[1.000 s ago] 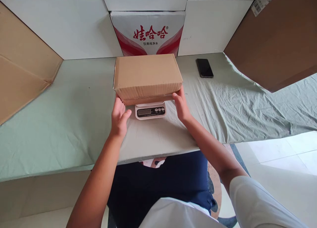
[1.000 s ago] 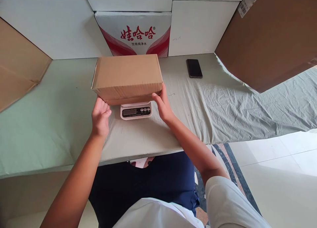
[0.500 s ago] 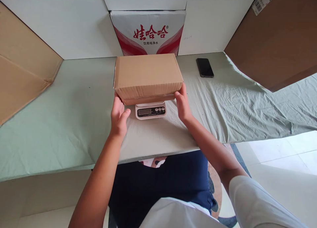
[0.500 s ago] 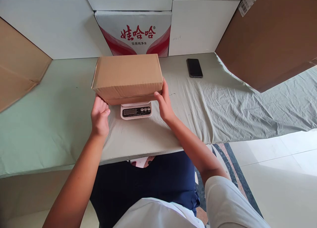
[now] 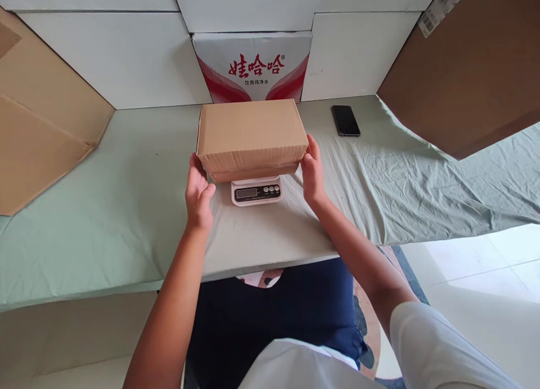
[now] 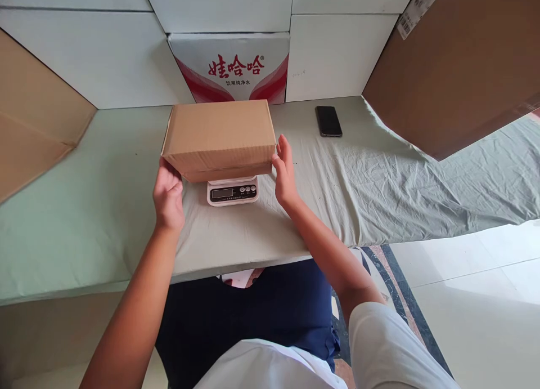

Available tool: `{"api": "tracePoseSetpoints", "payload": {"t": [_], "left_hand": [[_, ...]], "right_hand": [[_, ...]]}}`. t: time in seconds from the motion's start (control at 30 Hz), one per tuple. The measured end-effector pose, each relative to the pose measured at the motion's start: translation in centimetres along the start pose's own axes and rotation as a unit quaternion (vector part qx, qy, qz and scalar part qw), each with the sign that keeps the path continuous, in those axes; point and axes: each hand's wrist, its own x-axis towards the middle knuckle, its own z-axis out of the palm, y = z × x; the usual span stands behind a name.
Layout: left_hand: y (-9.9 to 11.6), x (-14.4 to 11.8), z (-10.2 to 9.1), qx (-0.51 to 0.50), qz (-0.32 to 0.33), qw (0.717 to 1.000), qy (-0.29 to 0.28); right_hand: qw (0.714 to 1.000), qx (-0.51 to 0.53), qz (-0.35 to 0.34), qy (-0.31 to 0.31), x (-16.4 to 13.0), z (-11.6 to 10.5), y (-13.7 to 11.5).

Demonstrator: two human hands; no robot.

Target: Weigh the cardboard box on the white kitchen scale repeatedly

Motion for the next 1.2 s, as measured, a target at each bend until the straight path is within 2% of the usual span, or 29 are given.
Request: {"api": "tracePoseSetpoints", "payload": {"t": [0.47, 0.7, 1.2], "left_hand": [[-0.4, 0.2, 0.8, -0.016, -0.024, 1.000, -0.008], [-0.2, 0.4, 1.0, -0.007, -0.012, 1.000, -0.013], [-0.1, 0.3, 0.7, -0.010, -0.017, 1.000, -0.008]], "right_hand": [[0.999, 0.023, 0.021, 0.025, -0.1, 0.7, -0.7], [0.998, 0.033, 0.030, 0.035, -0.1, 0.6, -0.7], [1.000, 0.005, 0.010, 0.021, -0.1, 0.5, -0.6]]}}
